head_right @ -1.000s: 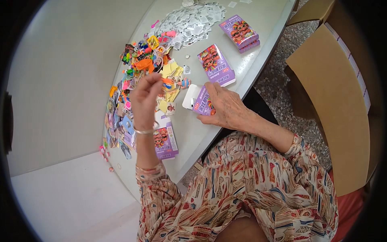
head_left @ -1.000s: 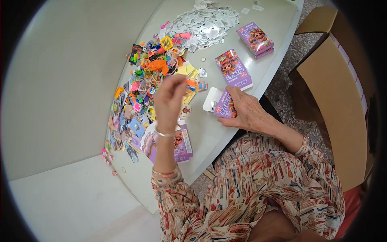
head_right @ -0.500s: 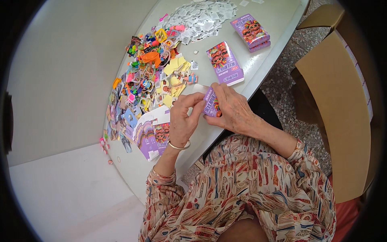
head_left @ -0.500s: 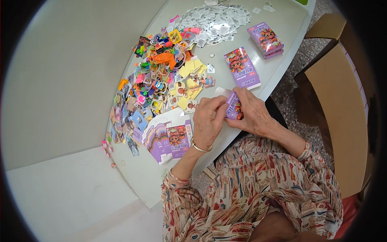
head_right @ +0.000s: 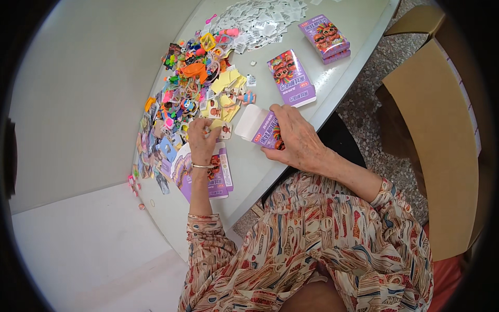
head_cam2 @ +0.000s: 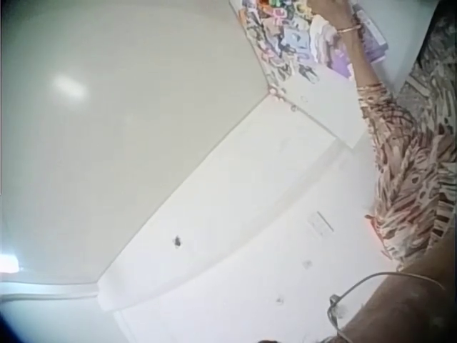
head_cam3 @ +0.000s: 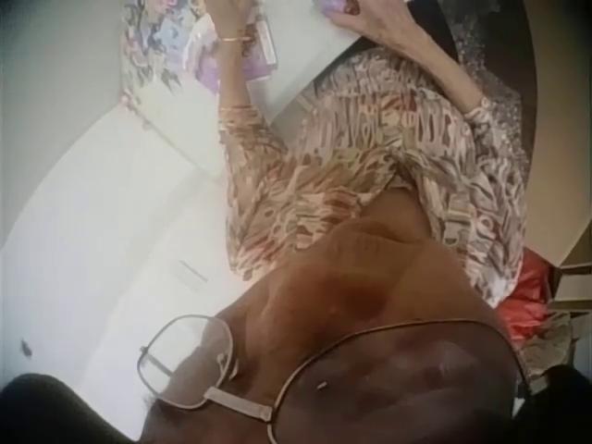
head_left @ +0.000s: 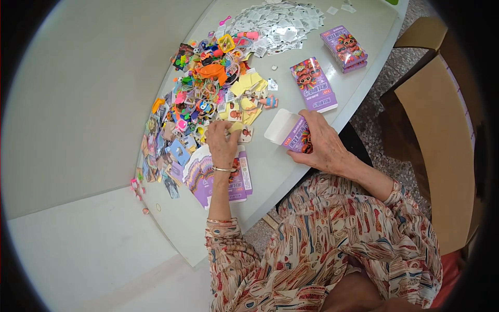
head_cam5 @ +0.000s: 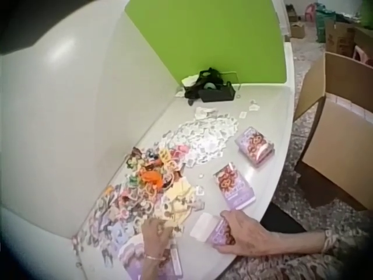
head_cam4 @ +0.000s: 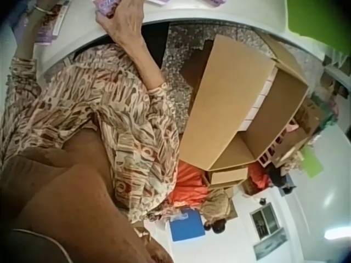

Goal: The recorder is sorting and packing small colorful toys or items into small purple boxes at a workstation.

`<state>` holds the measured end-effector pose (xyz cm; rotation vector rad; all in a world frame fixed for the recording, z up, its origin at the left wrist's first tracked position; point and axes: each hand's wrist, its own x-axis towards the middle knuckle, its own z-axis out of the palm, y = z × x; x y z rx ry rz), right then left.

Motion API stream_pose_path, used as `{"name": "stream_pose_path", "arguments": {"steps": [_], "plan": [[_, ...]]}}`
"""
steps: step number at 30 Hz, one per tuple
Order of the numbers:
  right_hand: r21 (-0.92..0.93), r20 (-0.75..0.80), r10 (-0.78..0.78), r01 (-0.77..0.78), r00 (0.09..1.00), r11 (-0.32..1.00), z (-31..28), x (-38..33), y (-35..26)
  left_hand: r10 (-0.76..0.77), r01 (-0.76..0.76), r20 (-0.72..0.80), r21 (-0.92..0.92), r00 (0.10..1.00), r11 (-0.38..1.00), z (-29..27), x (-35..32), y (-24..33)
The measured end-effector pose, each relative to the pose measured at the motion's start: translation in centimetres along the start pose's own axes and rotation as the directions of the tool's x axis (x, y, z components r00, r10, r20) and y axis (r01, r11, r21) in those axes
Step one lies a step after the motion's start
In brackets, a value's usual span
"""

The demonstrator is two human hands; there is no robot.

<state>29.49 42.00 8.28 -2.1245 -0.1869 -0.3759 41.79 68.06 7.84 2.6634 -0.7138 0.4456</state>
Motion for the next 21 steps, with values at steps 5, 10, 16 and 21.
{"name": "stream_pose_path", "arguments": {"steps": [5,10,16,21], "plan": [[-0.067,-0.017,-0.07,0.069,0.997,0.995,-0.1,0.3,-0.3,-0.066,0.044,-0.085,-0.245,0.994,0.969,-1.7,0.3,0.2],[-0.071,-0.046,-0.013,0.01,0.999,0.997,0.3,0.3,-0.2,-0.23,0.142,-0.104,-0.528,0.967,0.837,-5.3,2.1,7.7],[-0.091,-0.025,-0.045,0.043,0.999,0.995,0.4,0.2,-0.6,-0.018,-0.016,-0.066,-0.483,0.998,0.876,-4.4,1.5,12.1],[-0.103,-0.052,-0.107,0.102,0.993,0.989,0.3,-0.2,-0.4,-0.055,0.138,0.158,-0.581,0.986,0.802,-2.7,0.7,12.0]]}}
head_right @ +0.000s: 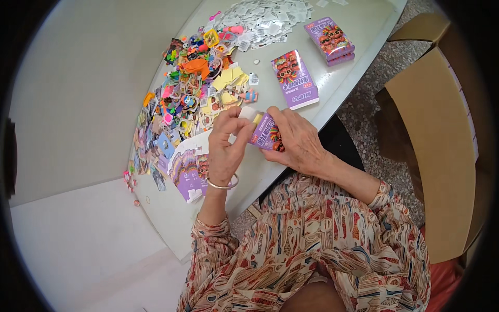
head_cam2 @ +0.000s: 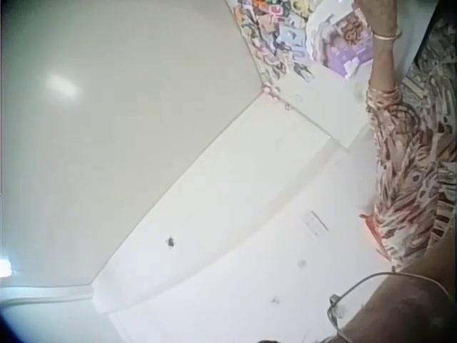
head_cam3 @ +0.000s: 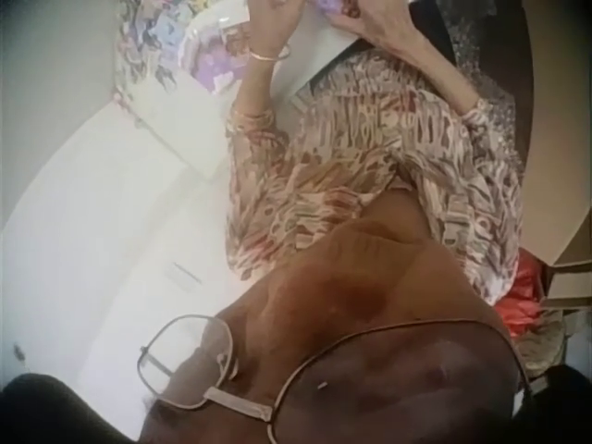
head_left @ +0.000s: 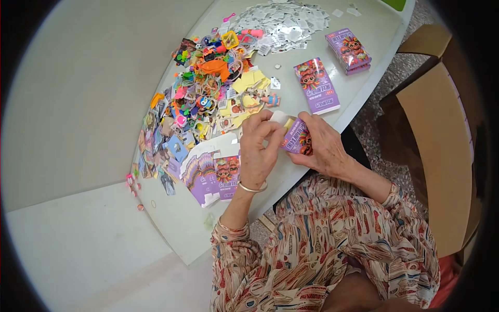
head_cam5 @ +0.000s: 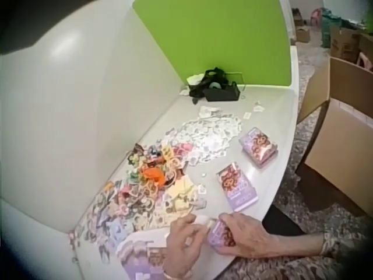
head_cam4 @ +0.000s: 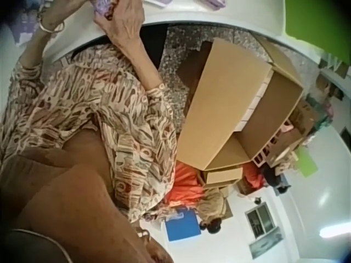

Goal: The recorder is sorting and packing small colorful toys or items into small purple boxes at a workstation.

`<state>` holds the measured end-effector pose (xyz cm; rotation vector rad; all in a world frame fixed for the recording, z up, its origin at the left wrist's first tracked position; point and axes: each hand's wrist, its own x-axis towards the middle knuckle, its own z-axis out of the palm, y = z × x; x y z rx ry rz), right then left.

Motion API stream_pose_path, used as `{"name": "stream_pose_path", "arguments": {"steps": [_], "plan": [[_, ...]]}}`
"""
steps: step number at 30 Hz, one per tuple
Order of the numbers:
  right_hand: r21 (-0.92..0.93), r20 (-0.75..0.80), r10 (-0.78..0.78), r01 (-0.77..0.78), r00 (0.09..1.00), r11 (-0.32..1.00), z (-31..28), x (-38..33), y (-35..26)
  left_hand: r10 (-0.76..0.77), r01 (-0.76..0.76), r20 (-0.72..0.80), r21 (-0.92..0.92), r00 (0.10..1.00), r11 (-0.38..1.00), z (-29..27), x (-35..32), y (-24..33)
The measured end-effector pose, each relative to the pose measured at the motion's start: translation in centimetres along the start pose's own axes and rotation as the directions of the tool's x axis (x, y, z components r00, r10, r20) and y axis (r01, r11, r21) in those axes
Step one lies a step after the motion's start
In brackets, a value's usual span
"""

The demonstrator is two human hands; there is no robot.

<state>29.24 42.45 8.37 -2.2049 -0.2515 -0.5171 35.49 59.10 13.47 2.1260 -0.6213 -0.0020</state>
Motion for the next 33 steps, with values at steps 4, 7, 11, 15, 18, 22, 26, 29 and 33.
{"name": "stream_pose_path", "arguments": {"steps": [4,7,11,15,18,22,26,29,33], "plan": [[0.044,0.044,0.033,-0.035,0.998,0.998,0.1,0.0,0.0,-0.011,0.013,0.022,-0.109,1.0,0.994,-0.5,-0.2,-0.5],[0.061,0.032,0.033,-0.035,0.999,0.998,0.4,-0.1,0.2,-0.032,0.019,-0.067,-0.186,0.997,0.982,-0.5,-0.1,0.7],[0.076,0.038,0.062,-0.065,0.997,0.995,0.3,-0.2,0.2,0.039,-0.046,-0.077,-0.087,0.996,0.995,-0.3,-0.3,1.6],[0.103,0.042,0.075,-0.079,0.996,0.992,0.1,-0.2,0.0,0.112,-0.107,-0.124,0.045,0.986,0.993,-0.1,-0.5,2.7],[0.104,0.029,0.068,-0.071,0.997,0.992,0.2,-0.3,0.1,0.098,-0.093,-0.162,0.034,0.982,0.995,0.0,-0.6,2.8],[0.14,0.005,0.068,-0.068,0.998,0.988,0.4,-0.4,0.3,0.125,-0.119,-0.121,0.056,0.985,0.991,-0.2,-0.7,3.4],[0.133,-0.03,0.013,-0.009,0.999,0.991,0.7,-0.3,0.2,0.137,-0.131,-0.1,0.058,0.986,0.99,-0.6,-0.8,3.3],[0.177,-0.056,0.126,-0.115,0.99,0.978,1.1,-0.8,0.9,-0.015,-0.019,-0.152,-0.218,0.988,0.976,-1.5,-0.6,2.7],[0.331,-0.127,0.178,-0.128,0.976,0.935,1.0,-1.3,1.6,-0.322,0.202,-0.189,-0.473,0.928,0.858,-2.6,2.2,1.3]]}}
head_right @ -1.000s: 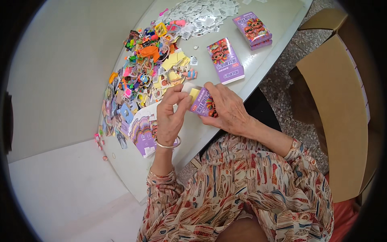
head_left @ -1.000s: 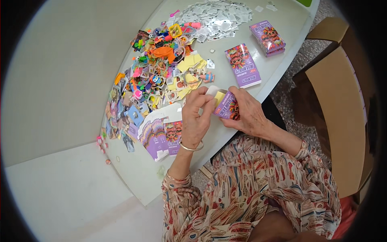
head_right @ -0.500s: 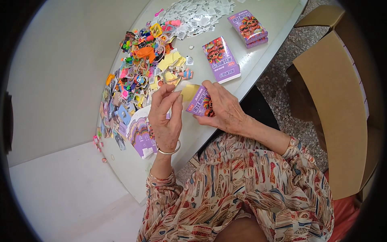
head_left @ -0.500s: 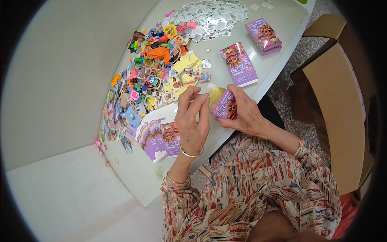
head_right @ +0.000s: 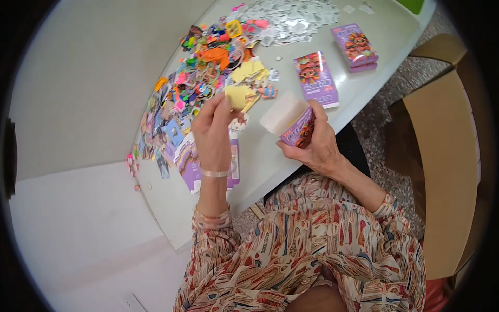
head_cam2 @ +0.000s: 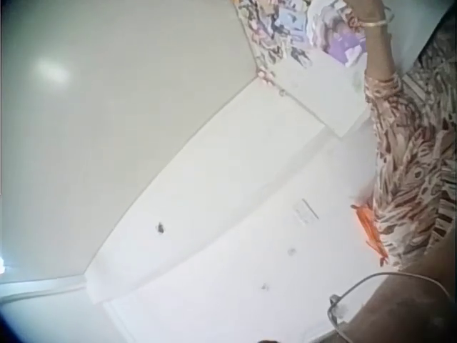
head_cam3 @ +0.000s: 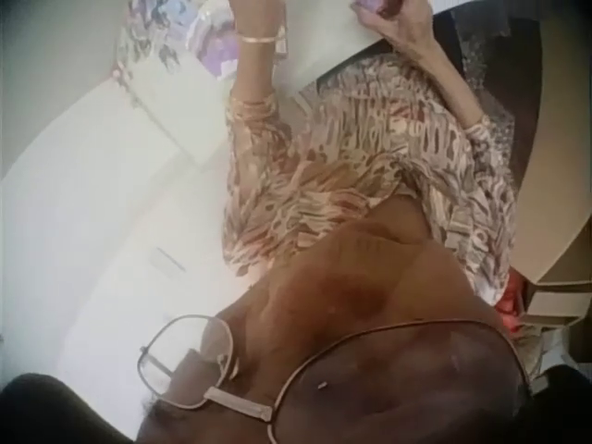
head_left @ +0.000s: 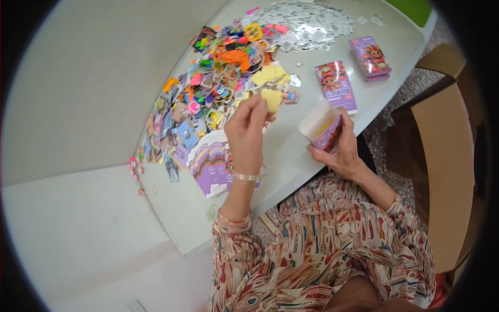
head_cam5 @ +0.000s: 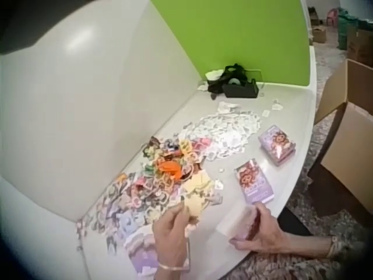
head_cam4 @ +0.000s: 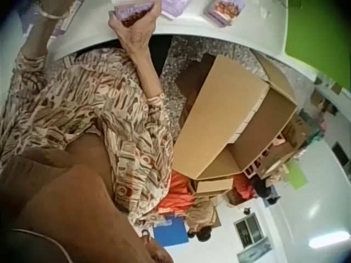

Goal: The recorder is sorting and packing small colorful toys or items into small purple boxes at a workstation.

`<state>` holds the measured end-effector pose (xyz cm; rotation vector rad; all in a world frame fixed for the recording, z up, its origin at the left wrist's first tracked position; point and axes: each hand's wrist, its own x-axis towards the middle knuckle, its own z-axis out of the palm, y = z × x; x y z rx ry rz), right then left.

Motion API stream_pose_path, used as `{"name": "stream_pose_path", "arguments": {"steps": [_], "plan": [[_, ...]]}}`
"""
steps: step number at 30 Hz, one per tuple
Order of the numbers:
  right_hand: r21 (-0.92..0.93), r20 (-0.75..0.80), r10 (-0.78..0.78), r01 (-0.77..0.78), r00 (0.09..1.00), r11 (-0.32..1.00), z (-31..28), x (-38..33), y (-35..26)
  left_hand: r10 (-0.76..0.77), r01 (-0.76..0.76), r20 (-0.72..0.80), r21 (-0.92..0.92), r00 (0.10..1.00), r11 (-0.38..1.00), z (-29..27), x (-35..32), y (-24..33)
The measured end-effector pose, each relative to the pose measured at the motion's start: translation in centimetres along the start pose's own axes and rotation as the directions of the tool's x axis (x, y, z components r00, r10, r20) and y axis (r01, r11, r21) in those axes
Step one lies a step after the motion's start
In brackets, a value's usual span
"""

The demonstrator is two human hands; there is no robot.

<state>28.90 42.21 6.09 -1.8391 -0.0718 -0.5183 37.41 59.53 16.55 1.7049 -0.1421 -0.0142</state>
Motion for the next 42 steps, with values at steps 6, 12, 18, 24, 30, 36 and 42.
{"name": "stream_pose_path", "arguments": {"steps": [6,12,18,24,30,36,42], "plan": [[-0.063,0.083,-0.033,0.038,0.996,0.997,-0.1,-0.3,1.1,0.041,-0.04,-0.099,0.011,0.994,0.999,-6.2,6.3,-7.0],[-0.05,0.134,0.068,-0.062,0.989,0.997,-0.1,0.1,0.4,0.347,-0.092,-0.043,0.927,0.937,0.365,-19.9,6.1,-10.5],[-0.149,0.169,0.017,0.008,0.985,0.989,0.7,0.6,-0.5,0.051,0.208,-0.222,0.957,0.974,0.202,-23.3,5.6,-11.3],[0.002,0.187,0.06,-0.062,0.98,0.998,1.1,0.3,-0.8,-0.007,0.205,-0.212,0.939,0.977,0.275,-26.1,6.2,-12.2],[0.045,0.185,0.011,-0.02,0.983,0.999,0.3,-0.3,0.4,-0.046,0.117,-0.107,0.926,0.993,0.359,-28.1,8.4,-13.2],[0.118,0.125,-0.22,0.206,0.967,0.971,0.1,-0.2,1.9,0.098,0.017,-0.073,0.877,0.992,0.48,-30.8,8.5,-13.5],[0.171,0.105,-0.31,0.29,0.945,0.942,0.5,-0.4,2.3,0.078,0.041,-0.151,0.653,0.985,0.756,-28.5,8.3,-8.0]]}}
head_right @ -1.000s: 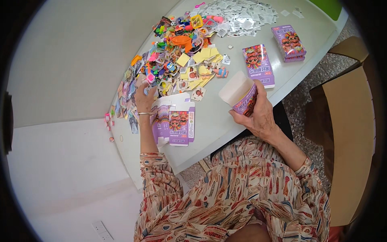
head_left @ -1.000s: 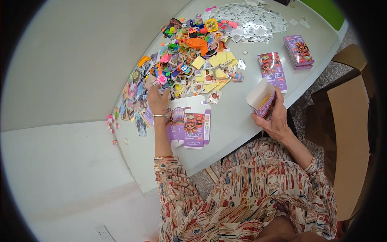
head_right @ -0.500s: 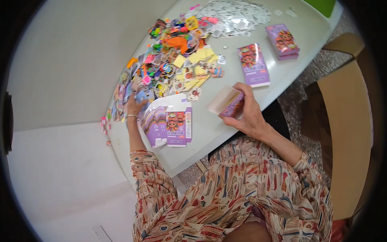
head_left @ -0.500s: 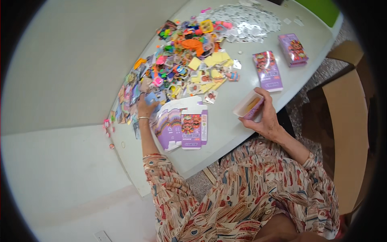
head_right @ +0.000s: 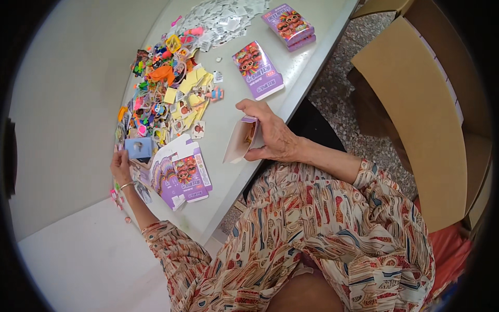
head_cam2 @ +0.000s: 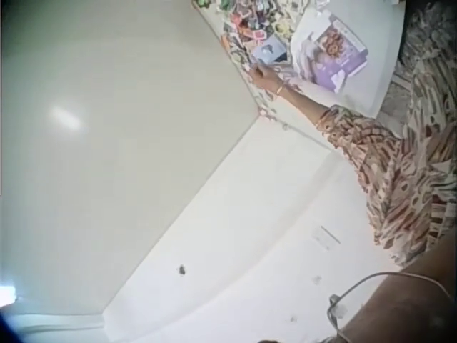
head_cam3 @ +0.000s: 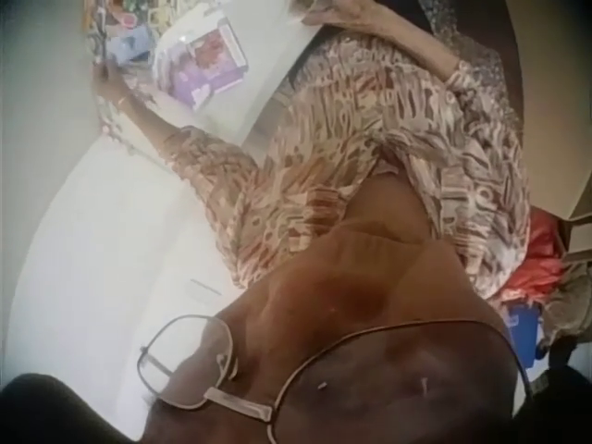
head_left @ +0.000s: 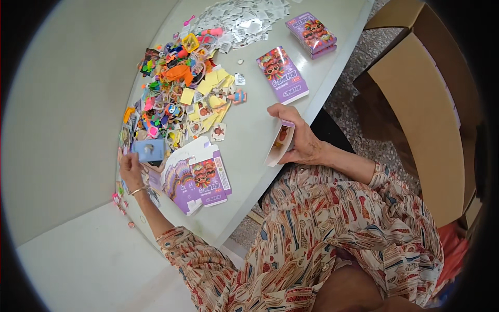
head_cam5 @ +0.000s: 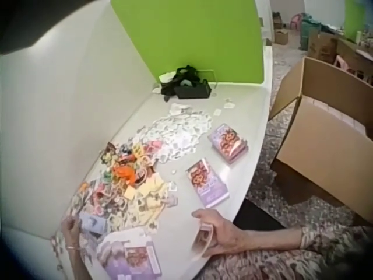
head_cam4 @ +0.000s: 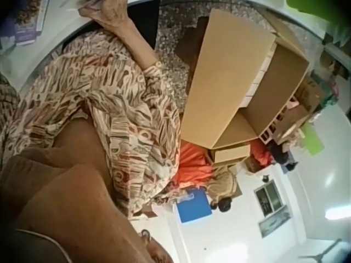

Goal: The recorder is sorting and packing small colorful toys or items into small purple boxes at a workstation.

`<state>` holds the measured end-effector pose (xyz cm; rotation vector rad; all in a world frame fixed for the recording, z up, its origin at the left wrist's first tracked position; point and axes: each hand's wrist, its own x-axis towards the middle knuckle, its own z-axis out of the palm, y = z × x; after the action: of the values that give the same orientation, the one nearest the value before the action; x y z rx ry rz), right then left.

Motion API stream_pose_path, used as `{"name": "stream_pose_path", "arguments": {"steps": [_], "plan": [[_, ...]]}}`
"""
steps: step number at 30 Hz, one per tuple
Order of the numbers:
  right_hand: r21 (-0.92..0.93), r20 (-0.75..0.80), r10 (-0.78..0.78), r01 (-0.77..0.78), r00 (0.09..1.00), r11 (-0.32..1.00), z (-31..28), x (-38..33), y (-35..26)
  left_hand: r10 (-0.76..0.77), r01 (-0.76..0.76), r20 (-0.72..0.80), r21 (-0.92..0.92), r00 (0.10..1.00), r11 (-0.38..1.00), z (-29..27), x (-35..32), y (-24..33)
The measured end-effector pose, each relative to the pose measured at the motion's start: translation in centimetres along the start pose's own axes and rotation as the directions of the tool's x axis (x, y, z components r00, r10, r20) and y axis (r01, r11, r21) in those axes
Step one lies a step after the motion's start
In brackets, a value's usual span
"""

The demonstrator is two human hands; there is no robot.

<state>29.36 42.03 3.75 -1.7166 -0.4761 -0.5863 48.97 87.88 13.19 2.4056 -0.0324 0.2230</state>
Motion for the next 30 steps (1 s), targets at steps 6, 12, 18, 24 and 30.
{"name": "stream_pose_path", "arguments": {"steps": [6,12,18,24,30], "plan": [[-0.01,-0.022,-0.037,0.037,0.999,0.999,0.3,0.2,-0.1,0.275,-0.275,-0.08,0.011,0.958,0.961,2.5,-3.5,9.7],[-0.346,0.026,0.18,-0.161,0.983,0.925,0.1,1.2,-2.0,0.221,-0.265,-0.178,-0.285,0.959,0.921,6.0,-12.3,23.3],[-0.357,-0.032,0.204,-0.202,0.978,0.912,0.7,1.6,-1.9,0.52,-0.522,-0.085,-0.271,0.85,0.809,9.2,-16.1,26.0],[-0.318,-0.039,0.187,-0.19,0.982,0.929,0.7,2.0,-2.1,0.592,-0.592,-0.023,-0.074,0.806,0.803,11.8,-15.6,24.8],[-0.299,-0.03,0.157,-0.159,0.987,0.941,1.3,1.9,-2.2,0.726,-0.736,0.12,0.104,0.677,0.669,14.7,-16.1,24.5]]}}
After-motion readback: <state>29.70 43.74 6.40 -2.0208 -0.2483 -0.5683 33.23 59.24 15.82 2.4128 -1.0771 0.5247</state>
